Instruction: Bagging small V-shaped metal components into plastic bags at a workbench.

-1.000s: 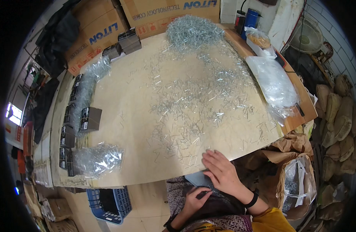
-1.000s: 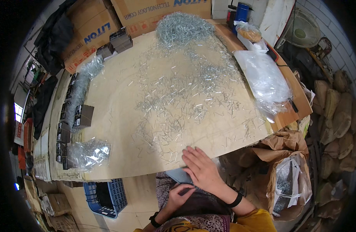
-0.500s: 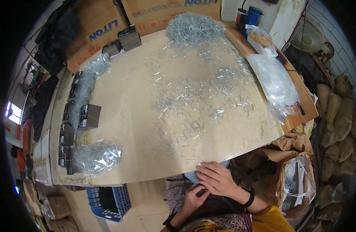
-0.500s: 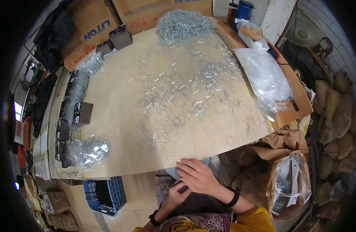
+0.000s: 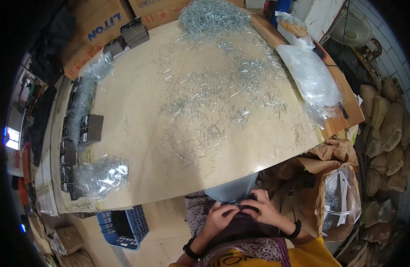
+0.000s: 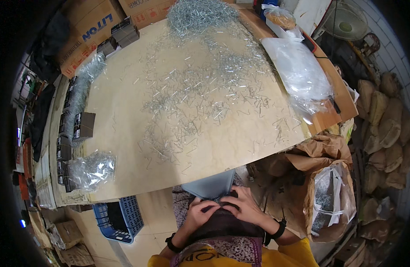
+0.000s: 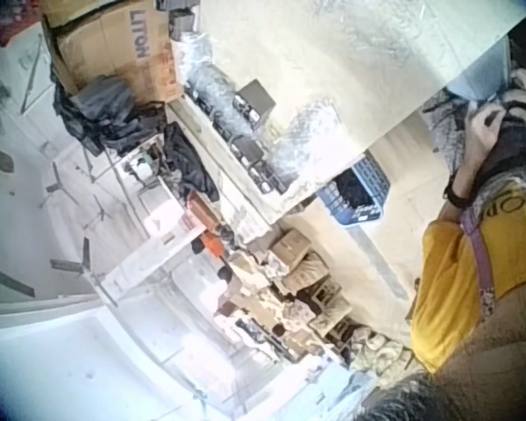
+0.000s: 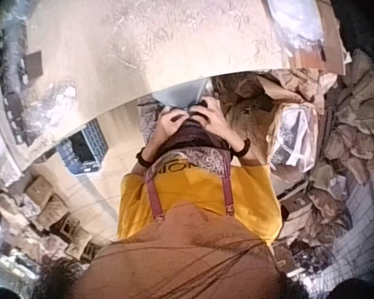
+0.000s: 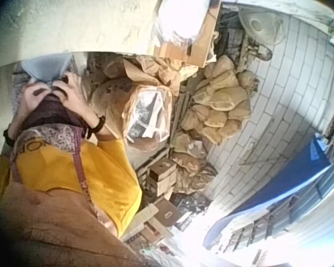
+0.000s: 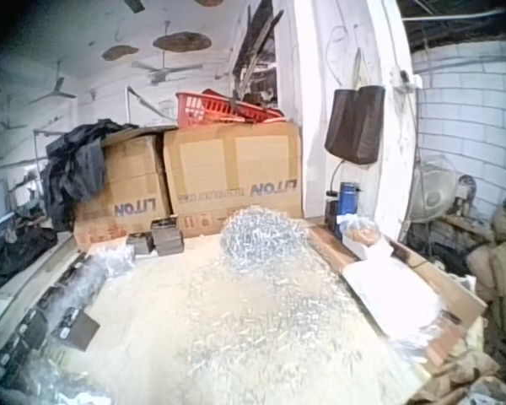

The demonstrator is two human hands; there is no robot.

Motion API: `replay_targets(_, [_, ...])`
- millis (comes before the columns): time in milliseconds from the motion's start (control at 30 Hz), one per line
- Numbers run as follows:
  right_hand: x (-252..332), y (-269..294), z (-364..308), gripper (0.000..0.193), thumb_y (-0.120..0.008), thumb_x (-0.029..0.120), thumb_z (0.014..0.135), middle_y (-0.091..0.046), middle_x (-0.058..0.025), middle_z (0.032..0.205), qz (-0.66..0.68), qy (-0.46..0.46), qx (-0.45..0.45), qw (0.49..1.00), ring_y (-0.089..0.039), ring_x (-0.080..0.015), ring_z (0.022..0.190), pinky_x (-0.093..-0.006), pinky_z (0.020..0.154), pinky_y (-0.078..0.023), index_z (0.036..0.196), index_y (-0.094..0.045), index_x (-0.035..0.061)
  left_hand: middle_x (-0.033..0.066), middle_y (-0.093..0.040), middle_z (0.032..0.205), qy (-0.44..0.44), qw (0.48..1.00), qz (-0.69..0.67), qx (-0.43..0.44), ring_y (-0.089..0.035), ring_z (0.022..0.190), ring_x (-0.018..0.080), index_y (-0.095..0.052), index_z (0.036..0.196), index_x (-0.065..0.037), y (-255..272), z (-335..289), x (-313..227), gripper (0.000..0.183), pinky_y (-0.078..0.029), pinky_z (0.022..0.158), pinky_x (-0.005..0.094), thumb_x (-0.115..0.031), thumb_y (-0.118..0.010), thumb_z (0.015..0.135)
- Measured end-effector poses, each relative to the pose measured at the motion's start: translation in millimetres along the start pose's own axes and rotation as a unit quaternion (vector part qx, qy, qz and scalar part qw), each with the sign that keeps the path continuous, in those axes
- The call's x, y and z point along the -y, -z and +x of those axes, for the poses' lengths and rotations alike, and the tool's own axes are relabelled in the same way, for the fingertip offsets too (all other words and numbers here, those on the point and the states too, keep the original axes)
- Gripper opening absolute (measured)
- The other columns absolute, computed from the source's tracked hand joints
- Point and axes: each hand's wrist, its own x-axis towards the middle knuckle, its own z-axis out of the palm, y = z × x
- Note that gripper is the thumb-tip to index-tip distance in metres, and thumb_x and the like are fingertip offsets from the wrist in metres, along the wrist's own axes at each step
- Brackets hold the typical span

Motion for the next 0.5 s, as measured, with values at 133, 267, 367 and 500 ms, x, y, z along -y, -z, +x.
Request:
replay_targets(133, [-2, -3, 3, 0.04, -0.077, 0.019, 0.078, -0.051, -0.0139, 0.111, 0.025, -0.084, 0.109, 0.99, -0.048, -0.0353, 0.108, -0.0423, 0.091, -0.039, 0.116, -0.067, 0.0207, 0.0081, -0.071, 0.085, 0.024, 1.0, 0.015, 0.004, -0.061, 0.074, 0.0236, -0.075, 0.091, -0.012, 4, 2, -2, 0.013, -0.052, 0.07, 0.0339, -0.011, -0.078, 0.078])
replay_targets(267, [-3, 2, 4, 0.041, -0.077, 0.02, 0.079, -0.05, -0.0149, 0.108, 0.129, -0.084, 0.01, 0.988, -0.052, -0.0347, 0.101, -0.0411, 0.085, -0.044, 0.118, -0.066, 0.0203, 0.0055, -0.071, 0.089, 0.038, 0.998, -0.01, 0.051, -0.061, 0.08, 0.0206, -0.075, 0.091, -0.011, -5, -5, 22, 0.011, -0.051, 0.076, 0.0315, -0.012, -0.077, 0.08])
replay_targets(367, [-9, -3, 6, 0.036, -0.073, 0.019, 0.082, -0.056, -0.0142, 0.101, 0.106, -0.08, 0.074, 0.988, -0.058, -0.0341, 0.097, -0.0396, 0.084, -0.048, 0.118, -0.067, 0.0191, 0.0042, -0.072, 0.092, 0.03, 0.996, -0.032, 0.073, -0.063, 0.085, 0.0207, -0.073, 0.094, -0.01, -4, 0, 21, 0.011, -0.051, 0.078, 0.0318, -0.012, -0.074, 0.083])
replay_targets(500, [-15, -16, -3, 0.024, -0.068, 0.012, 0.085, -0.063, -0.0124, 0.097, 0.131, -0.085, 0.175, 0.972, -0.064, -0.0329, 0.089, -0.0389, 0.08, -0.051, 0.109, -0.069, 0.0121, 0.0122, -0.07, 0.093, 0.021, 0.985, -0.096, 0.145, -0.069, 0.087, 0.0262, -0.069, 0.094, -0.006, -9, -11, 41, 0.013, -0.052, 0.079, 0.034, -0.016, -0.07, 0.086])
